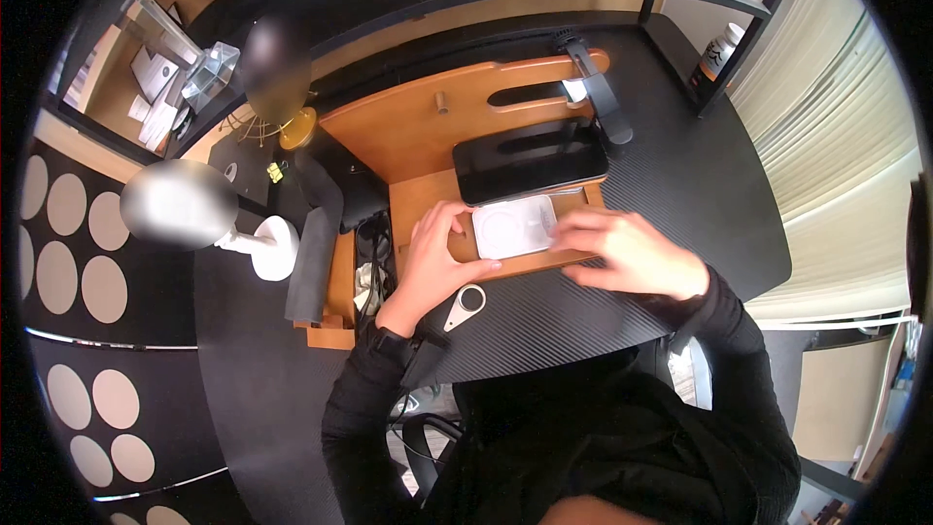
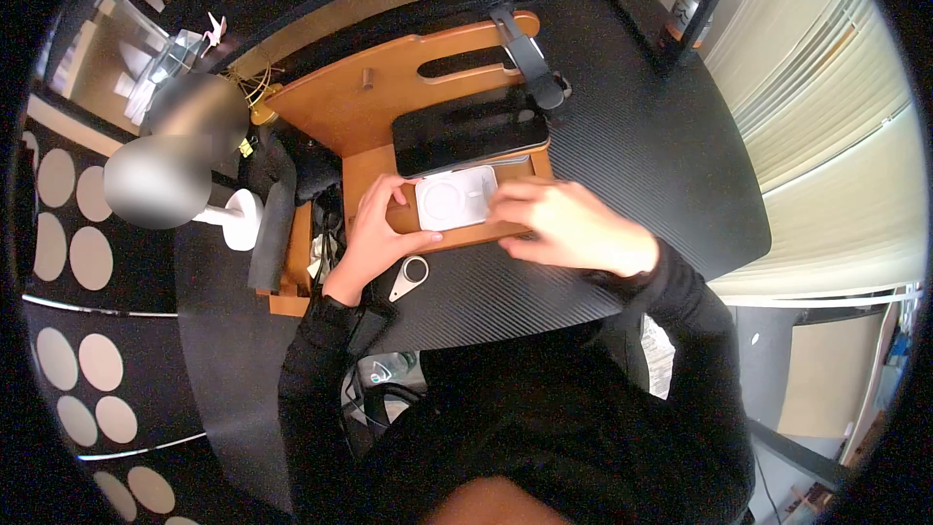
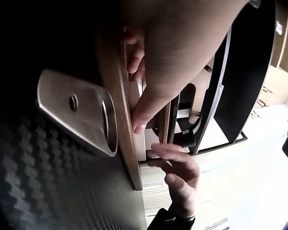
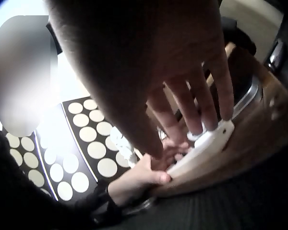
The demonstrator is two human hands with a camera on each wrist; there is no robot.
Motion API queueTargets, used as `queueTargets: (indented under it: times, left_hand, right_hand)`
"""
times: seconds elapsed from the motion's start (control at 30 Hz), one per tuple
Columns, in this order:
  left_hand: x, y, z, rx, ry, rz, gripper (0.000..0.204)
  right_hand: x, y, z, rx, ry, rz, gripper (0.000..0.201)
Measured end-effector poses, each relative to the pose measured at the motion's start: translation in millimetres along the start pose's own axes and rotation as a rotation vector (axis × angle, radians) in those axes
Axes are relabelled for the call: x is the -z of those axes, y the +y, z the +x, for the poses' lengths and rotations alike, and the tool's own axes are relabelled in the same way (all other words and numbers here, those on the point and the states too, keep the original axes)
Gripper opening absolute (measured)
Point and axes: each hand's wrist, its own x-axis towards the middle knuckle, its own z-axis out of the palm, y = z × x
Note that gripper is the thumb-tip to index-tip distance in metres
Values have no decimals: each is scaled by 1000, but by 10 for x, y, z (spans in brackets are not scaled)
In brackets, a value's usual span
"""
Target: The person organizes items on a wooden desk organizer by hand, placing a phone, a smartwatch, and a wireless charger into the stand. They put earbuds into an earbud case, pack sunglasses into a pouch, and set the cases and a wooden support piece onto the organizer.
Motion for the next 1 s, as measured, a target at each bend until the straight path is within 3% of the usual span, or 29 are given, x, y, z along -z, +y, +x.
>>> queueTargets:
  times: [0.07, 0.13, 0.23, 0.27, 0.3, 0.33, 0.5, 0.53, 0.7, 0.73, 0.83, 0.97, 1.0]
  left_hand:
    - [9, 12, 21, -2, -20, 27, 66]
    - [13, 31, 13, -11, -18, 43, 65]
    - [10, 22, 16, -35, -11, 44, 62]
    - [10, 13, 13, -44, -7, 31, 62]
    - [3, -8, 13, -50, -7, 30, 62]
    - [-8, -36, 6, -53, 0, 31, 60]
    - [-10, -45, 8, -53, 16, 1, 57]
    - [-12, -23, 5, -52, 27, -7, 56]
    - [18, -8, 0, -42, -1, 4, 58]
    - [11, -32, -5, -69, 3, -2, 59]
    - [32, -49, -22, -79, -10, -14, 59]
    - [-3, -49, -14, -70, 4, -25, 60]
    - [-2, -58, -12, -48, 10, -19, 61]
  right_hand:
    - [200, 103, -116, -25, -159, 213, 25]
    - [349, 275, -218, -62, -146, 292, 21]
    - [604, 595, -263, -190, 76, 133, 21]
    - [632, 688, -257, -418, 194, 286, 23]
    - [631, 872, -221, -396, 321, 221, 24]
    - [629, 1097, -212, -428, 328, 226, 36]
    - [435, 1530, 113, -167, 143, 177, 58]
    - [349, 1563, 195, -84, 131, 121, 56]
    - [225, 1673, 271, -106, 193, 154, 47]
    - [209, 1758, 226, -6, 217, -91, 50]
    - [305, 1513, 119, -243, 170, -13, 59]
    - [423, 1250, -45, -333, 220, 18, 55]
    - [477, 1210, -87, -369, 140, 129, 53]
